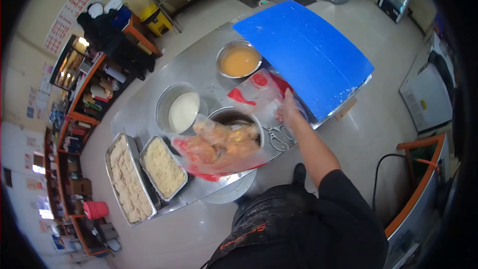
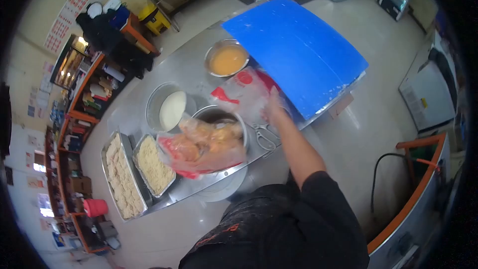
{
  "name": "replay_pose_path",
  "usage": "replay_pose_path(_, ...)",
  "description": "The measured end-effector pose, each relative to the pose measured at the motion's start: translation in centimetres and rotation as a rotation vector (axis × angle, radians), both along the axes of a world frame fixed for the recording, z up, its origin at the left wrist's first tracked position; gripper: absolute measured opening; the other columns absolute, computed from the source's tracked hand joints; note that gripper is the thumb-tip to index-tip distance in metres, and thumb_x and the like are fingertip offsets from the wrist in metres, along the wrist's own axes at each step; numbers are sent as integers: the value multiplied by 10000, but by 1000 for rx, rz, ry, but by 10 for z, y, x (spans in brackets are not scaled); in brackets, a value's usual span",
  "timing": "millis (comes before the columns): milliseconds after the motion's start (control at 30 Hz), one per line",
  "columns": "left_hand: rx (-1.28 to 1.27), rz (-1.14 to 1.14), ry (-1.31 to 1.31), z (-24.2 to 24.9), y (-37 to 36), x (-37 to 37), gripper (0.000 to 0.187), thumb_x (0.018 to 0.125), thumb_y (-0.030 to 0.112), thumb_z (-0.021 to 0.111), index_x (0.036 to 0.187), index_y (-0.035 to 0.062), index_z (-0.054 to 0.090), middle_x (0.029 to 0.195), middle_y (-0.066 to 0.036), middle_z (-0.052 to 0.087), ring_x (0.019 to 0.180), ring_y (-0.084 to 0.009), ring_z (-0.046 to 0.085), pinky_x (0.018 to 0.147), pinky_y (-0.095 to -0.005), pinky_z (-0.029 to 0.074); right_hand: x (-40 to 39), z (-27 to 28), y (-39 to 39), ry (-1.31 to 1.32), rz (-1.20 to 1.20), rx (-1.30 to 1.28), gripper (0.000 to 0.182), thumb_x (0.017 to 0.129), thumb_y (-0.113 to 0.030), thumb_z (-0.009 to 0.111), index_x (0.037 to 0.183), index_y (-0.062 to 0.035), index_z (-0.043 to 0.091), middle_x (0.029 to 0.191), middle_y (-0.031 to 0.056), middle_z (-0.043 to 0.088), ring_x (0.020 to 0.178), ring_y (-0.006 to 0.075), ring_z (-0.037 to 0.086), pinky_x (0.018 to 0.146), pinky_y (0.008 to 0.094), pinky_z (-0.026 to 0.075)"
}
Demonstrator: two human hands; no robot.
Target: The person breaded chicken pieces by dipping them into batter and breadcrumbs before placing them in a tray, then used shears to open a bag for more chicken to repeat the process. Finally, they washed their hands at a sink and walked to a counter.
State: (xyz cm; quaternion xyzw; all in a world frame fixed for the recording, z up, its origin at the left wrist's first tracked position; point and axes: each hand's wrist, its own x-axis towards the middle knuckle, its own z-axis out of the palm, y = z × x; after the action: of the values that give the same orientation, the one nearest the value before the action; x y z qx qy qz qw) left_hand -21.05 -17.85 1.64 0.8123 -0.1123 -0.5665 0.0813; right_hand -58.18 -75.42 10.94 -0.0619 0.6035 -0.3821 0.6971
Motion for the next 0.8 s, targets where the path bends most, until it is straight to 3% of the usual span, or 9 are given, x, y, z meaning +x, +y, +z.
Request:
replay_pose_path(67, -10, -53, -14, 13, -24, -34, 400, 989, 385, 498, 1179, 41, 569, 907, -127, 693, 628, -206, 620, 502, -356, 472, 15, 14, -19, -175, -117, 89, 1094, 757, -894, 497, 1364, 14, 447, 1144, 240, 596, 681, 256, 552, 542, 369, 445)
replay_pose_path(100, -9, -67, -16, 20, -37, -48, 395, 988, 382, 501, 1174, 41, 571, 905, -126, 693, 629, -206, 620, 504, -357, 473, 27, 35, -25, -205, -80, -57, 986, 792, -822, 547, 1306, 17, 492, 1117, 216, 613, 708, 248, 574, 554, 378, 461)
replay_pose_path(200, -11, -95, -14, 34, -75, -73, 380, 982, 372, 511, 1159, 41, 577, 897, -124, 692, 632, -208, 622, 510, -358, 476, 58, -50, -71, -407, 16, -271, 588, 873, -514, 708, 1188, -29, 602, 1047, 127, 662, 814, 228, 627, 637, 426, 520)
replay_pose_path(267, -7, -123, -14, 35, -93, -78, 371, 978, 365, 517, 1148, 42, 580, 892, -122, 692, 634, -209, 623, 514, -360, 478, 71, -24, -69, -243, -5, -360, 283, 896, -275, 727, 1080, -79, 641, 911, 74, 672, 759, 190, 626, 643, 404, 535)
replay_pose_path(500, 7, -251, 1, 27, -175, -88, 337, 966, 343, 541, 1112, 43, 594, 874, -118, 690, 640, -213, 626, 528, -364, 486, 69, 185, 20, -235, 247, -747, 319, 964, -135, 558, 1262, -31, 601, 1168, 145, 680, 1069, 309, 655, 888, 395, 535)
replay_pose_path(567, -5, -282, -10, 28, -205, -99, 328, 962, 336, 547, 1102, 44, 597, 869, -116, 690, 642, -214, 627, 532, -365, 488, 42, 214, 30, 93, 130, -1121, 312, 998, -172, 524, 1269, -33, 590, 1084, 191, 698, 994, 337, 677, 814, 421, 545)
replay_pose_path(700, -41, -337, -35, 25, -267, -148, 309, 955, 323, 560, 1081, 45, 605, 859, -114, 689, 646, -216, 629, 540, -367, 493, -115, 251, -14, 457, 159, -1298, 310, 996, -168, 506, 1280, -79, 591, 946, 264, 673, 824, 397, 683, 724, 470, 554)
replay_pose_path(767, -45, -355, -49, 24, -296, -187, 300, 951, 317, 567, 1071, 45, 609, 854, -112, 688, 648, -217, 630, 544, -368, 495, -222, 257, -47, 577, 149, -1271, 344, 993, -125, 526, 1329, -71, 573, 1038, 198, 682, 908, 284, 669, 811, 389, 535)
replay_pose_path(800, -43, -362, -56, 25, -310, -209, 295, 949, 313, 570, 1065, 45, 611, 851, -111, 688, 649, -218, 630, 546, -369, 496, -278, 255, -68, 519, 125, -1248, 376, 996, -94, 548, 1369, -52, 562, 1169, 112, 707, 1046, 156, 660, 920, 292, 516)
